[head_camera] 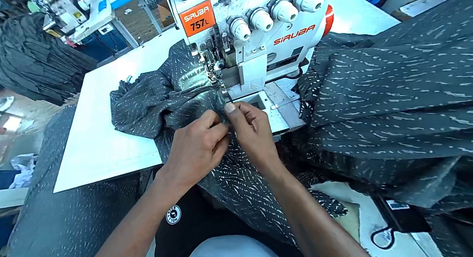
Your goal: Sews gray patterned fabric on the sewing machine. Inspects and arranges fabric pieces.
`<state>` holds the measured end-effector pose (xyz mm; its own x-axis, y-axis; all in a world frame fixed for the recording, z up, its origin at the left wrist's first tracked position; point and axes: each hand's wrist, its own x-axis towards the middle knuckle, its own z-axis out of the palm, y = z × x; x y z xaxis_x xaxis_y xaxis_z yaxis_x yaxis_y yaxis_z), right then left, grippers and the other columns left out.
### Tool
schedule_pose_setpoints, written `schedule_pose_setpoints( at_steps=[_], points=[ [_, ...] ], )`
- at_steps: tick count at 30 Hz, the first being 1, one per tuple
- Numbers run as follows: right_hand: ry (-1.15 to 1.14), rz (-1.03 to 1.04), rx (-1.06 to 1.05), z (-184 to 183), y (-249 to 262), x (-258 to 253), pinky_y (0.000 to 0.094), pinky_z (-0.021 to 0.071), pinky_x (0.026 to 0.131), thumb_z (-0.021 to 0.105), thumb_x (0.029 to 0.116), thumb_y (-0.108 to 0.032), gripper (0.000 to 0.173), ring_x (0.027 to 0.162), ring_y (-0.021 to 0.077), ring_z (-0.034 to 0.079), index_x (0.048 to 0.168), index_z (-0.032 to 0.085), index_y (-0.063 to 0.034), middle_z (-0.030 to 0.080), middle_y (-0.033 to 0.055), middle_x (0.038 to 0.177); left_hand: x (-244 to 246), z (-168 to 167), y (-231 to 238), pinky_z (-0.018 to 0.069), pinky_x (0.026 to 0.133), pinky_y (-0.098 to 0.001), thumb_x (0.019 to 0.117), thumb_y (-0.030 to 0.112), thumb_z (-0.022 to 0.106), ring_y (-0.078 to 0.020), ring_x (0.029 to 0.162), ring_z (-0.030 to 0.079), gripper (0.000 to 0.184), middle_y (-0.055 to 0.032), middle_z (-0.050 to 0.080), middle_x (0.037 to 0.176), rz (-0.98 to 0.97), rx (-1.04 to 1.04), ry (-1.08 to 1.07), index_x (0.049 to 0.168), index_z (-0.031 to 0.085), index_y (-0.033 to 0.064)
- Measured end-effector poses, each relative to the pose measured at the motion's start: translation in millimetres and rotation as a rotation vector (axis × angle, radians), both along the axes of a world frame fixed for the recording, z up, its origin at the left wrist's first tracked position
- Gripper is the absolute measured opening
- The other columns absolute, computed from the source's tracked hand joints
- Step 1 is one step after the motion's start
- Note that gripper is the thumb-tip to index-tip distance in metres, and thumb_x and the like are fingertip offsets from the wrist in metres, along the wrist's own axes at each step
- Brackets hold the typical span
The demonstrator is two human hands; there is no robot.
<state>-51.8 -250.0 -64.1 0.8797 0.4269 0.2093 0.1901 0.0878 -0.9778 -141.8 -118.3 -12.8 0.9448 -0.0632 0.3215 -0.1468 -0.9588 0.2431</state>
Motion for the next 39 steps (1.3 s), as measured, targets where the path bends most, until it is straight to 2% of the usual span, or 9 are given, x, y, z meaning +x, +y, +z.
schedule_pose_setpoints(
  at_steps=[3, 6, 8, 13, 17, 23, 27, 30, 39],
  points=[
    [-0.025, -0.075, -0.104, 3, 5, 7, 0.0294, 0.0477, 0.049, 0.066, 0.0983, -0.034, 0.021, 0.054, 0.0085, 0.056, 0.092, 0.074, -0.0158, 0.066, -0.0041, 0.072, 4, 15, 15, 0.0544, 0.062, -0.0247, 0.0931, 0.030, 0.069, -0.0045, 0.074, 0.062, 0.018, 0.0038, 0.067, 0.091, -0.056, -0.184, 0.047, 0.097, 0.077, 0.0143],
    [-0.091, -0.119, -0.131, 6, 7, 11, 0.0260, 0.0438, 0.049, 0.065, 0.0982, -0.028, 0.017, 0.054, 0.0064, 0.052, 0.092, 0.075, -0.0158, 0.065, -0.0050, 0.076, 24, 30, 31, 0.0500, 0.056, -0.0199, 0.0980, 0.016, 0.062, -0.0036, 0.065, 0.057, 0.017, -0.0016, 0.065, 0.089, 0.034, -0.271, -0.165, 0.103, 0.074, 0.0049],
    [-0.125, -0.112, -0.078, 7, 8, 9, 0.0220, 0.0443, 0.052, 0.063, 0.0998, -0.024, 0.019, 0.059, 0.0034, 0.054, 0.091, 0.077, -0.0142, 0.068, -0.0050, 0.082, 41, 35, 35, 0.0461, 0.053, -0.0159, 0.0995, 0.016, 0.061, -0.0020, 0.062, 0.053, 0.018, -0.0022, 0.062, 0.091, 0.104, -0.230, -0.224, 0.105, 0.074, 0.0053],
    [-0.165, -0.113, 0.037, 3, 7, 2, 0.0201, 0.0542, 0.067, 0.061, 0.0986, -0.017, 0.020, 0.082, 0.0030, 0.067, 0.090, 0.079, -0.0105, 0.075, -0.0005, 0.096, 60, 30, 34, 0.0446, 0.058, -0.0255, 0.0974, 0.028, 0.064, -0.0070, 0.065, 0.053, 0.016, 0.0002, 0.061, 0.091, 0.223, -0.073, -0.060, 0.102, 0.072, 0.0143],
    [-0.118, -0.105, 0.117, -2, 7, 1, 0.0195, 0.0539, 0.062, 0.066, 0.0972, -0.014, 0.016, 0.076, 0.0040, 0.066, 0.091, 0.079, -0.0083, 0.074, 0.0009, 0.094, 62, 25, 35, 0.0423, 0.058, -0.0310, 0.0957, 0.032, 0.063, -0.0092, 0.066, 0.051, 0.018, 0.0030, 0.058, 0.088, 0.243, -0.062, -0.022, 0.099, 0.073, 0.0185],
    [-0.099, -0.070, 0.166, -5, 17, 1, 0.0206, 0.0519, 0.055, 0.069, 0.0950, -0.013, 0.012, 0.067, 0.0052, 0.063, 0.087, 0.078, -0.0082, 0.073, 0.0010, 0.092, 69, 13, 44, 0.0457, 0.065, -0.0253, 0.1015, 0.024, 0.059, -0.0068, 0.074, 0.055, 0.018, 0.0007, 0.061, 0.091, 0.104, -0.158, -0.152, 0.098, 0.073, 0.0132],
    [0.052, 0.034, 0.285, -6, 18, 0, 0.0246, 0.0549, 0.064, 0.067, 0.0972, -0.012, 0.016, 0.075, 0.0100, 0.066, 0.087, 0.077, -0.0042, 0.073, 0.0049, 0.091, 73, 10, 55, 0.0484, 0.073, -0.0242, 0.1029, 0.021, 0.057, -0.0067, 0.083, 0.059, 0.018, -0.0020, 0.065, 0.099, -0.020, -0.210, -0.132, 0.101, 0.072, 0.0097],
    [0.099, 0.035, 0.364, -13, 12, -2, 0.0256, 0.0555, 0.067, 0.064, 0.0980, -0.009, 0.016, 0.079, 0.0113, 0.066, 0.090, 0.076, -0.0014, 0.072, 0.0070, 0.091, 73, 10, 60, 0.0512, 0.082, -0.0300, 0.1032, 0.021, 0.057, -0.0096, 0.093, 0.063, 0.018, -0.0023, 0.069, 0.103, -0.064, -0.167, -0.106, 0.100, 0.072, 0.0106],
    [0.089, -0.076, 0.307, -20, 7, -13, 0.0242, 0.0569, 0.068, 0.067, 0.0951, -0.009, 0.014, 0.083, 0.0116, 0.068, 0.090, 0.078, -0.0027, 0.074, 0.0071, 0.097, 75, 12, 45, 0.0498, 0.075, -0.0273, 0.1028, 0.024, 0.061, -0.0073, 0.082, 0.060, 0.017, 0.0015, 0.065, 0.092, 0.057, -0.200, -0.095, 0.099, 0.073, 0.0132]
  ],
)
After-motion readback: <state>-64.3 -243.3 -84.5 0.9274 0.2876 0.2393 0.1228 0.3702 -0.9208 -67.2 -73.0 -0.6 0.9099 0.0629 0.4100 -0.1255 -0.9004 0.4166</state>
